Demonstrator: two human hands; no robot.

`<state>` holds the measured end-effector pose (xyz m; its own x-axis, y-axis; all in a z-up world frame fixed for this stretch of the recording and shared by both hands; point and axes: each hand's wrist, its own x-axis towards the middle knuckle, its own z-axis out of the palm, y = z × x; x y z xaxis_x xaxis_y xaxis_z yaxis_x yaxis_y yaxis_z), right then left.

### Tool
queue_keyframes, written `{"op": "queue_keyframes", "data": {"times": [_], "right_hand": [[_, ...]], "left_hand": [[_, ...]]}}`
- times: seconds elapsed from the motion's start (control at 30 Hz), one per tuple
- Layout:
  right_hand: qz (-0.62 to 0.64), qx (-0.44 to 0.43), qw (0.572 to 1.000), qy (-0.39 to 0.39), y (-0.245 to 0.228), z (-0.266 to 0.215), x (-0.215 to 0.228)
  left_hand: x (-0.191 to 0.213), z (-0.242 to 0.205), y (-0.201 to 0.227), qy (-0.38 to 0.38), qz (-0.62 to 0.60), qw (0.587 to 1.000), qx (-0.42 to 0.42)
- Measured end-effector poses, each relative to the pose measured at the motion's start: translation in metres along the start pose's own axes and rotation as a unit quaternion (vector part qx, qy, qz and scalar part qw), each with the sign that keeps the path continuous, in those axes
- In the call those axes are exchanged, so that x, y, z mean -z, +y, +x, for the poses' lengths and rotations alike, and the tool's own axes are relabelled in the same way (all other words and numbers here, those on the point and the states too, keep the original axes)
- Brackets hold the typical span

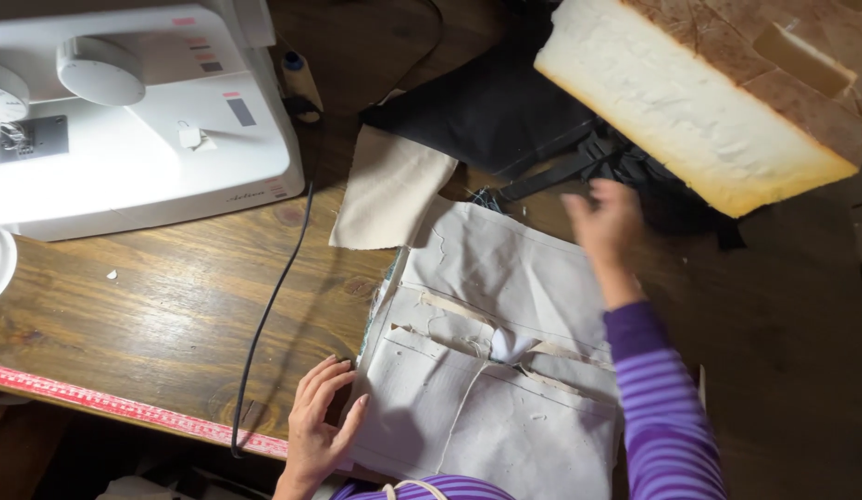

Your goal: Assemble and trim leather and fabric components for a project at a sewing station

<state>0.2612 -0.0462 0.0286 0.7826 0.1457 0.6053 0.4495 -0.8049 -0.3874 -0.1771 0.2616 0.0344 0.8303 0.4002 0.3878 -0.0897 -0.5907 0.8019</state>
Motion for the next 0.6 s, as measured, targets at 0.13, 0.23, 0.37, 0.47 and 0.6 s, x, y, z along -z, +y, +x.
{"op": "queue_keyframes", "data": {"times": [0.13,0.23,0.37,0.47,0.6], "right_hand": [[-0.158,0.186,0.963,-0.119,-0.105,0.034,-0.072],[-0.192,0.263,0.945,-0.026,-0.075,0.051,-0.169],[-0.167,0.22,0.961,-0.02,-0.127,0.133,-0.125],[0.054,0.165,0.983,0.065,-0.14,0.207,-0.054],[0.039,0.078,0.984,0.157,-0.051,0.302,0.025]], "left_hand": [[0.004,0.001,0.003,0.017,0.002,1.0,-0.001],[0.004,-0.001,-0.001,0.046,-0.001,0.999,-0.002],[0.003,-0.004,-0.008,0.063,-0.007,0.998,0.009],[0.007,0.0,-0.001,0.048,-0.023,0.998,0.02],[0.007,0.0,-0.002,0.048,-0.035,0.998,0.006]]}}
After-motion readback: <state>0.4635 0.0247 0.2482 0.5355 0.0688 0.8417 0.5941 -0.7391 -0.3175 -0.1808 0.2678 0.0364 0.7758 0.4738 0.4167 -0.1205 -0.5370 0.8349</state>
